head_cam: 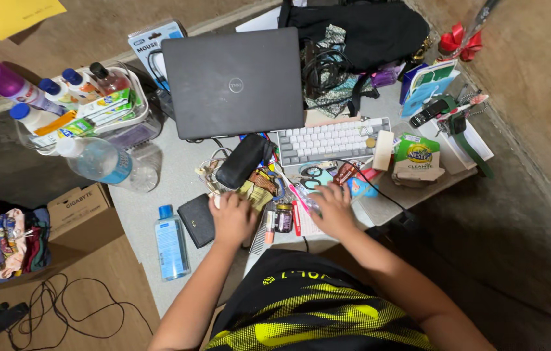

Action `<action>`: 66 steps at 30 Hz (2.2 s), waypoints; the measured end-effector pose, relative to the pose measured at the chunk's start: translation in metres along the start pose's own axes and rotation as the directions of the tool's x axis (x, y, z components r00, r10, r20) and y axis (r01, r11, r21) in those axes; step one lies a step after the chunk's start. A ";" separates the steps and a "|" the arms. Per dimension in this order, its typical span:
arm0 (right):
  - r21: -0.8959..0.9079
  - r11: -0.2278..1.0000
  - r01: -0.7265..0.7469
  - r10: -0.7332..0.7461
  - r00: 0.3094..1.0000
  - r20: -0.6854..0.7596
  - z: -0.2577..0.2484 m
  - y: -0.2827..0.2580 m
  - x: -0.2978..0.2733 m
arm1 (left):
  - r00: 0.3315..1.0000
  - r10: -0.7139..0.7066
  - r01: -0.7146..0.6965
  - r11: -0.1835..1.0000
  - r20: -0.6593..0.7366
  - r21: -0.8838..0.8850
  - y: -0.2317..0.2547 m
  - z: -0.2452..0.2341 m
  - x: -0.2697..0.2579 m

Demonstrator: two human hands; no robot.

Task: The person sorts and organizes various items on a desk, including health and hygiene products, medicine packets, a laptop, and electronics, by picking them up, repositioning them, and grouping them in a storage bin.

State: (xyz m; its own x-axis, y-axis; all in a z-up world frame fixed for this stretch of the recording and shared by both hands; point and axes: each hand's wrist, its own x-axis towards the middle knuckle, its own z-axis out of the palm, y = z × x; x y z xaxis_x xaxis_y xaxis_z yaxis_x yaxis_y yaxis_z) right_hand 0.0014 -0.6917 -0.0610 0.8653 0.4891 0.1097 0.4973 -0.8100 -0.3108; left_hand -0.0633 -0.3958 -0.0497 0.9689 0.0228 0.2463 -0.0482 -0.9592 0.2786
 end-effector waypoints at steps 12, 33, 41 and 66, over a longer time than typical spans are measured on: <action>0.079 0.989 -0.121 0.139 0.944 -0.299 -0.003 0.075 0.011 | 0.958 -0.153 0.121 0.983 -0.244 -0.141 -0.026 -0.036 0.003; 0.087 0.991 -0.101 0.110 0.989 -0.101 -0.022 0.126 0.037 | 0.989 -0.127 0.097 0.943 -0.075 -0.318 0.028 -0.036 0.010; 0.885 0.349 -0.309 0.354 0.918 0.181 0.007 0.134 0.067 | 0.991 -0.136 0.123 0.918 -0.008 -0.378 0.041 -0.039 0.019; 0.907 0.400 -0.131 0.159 0.985 0.072 -0.070 0.026 0.057 | 0.972 0.140 0.044 0.685 0.191 -0.727 0.104 -0.063 0.071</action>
State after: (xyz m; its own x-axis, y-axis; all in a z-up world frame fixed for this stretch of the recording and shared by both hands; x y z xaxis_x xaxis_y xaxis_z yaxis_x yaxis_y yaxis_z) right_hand 0.0681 -0.7072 0.0033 0.9267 0.3756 -0.0091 0.0287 -0.0949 -0.9951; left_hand -0.0149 -0.4766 0.0553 0.9809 -0.1661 0.1010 -0.1667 -0.4516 0.8765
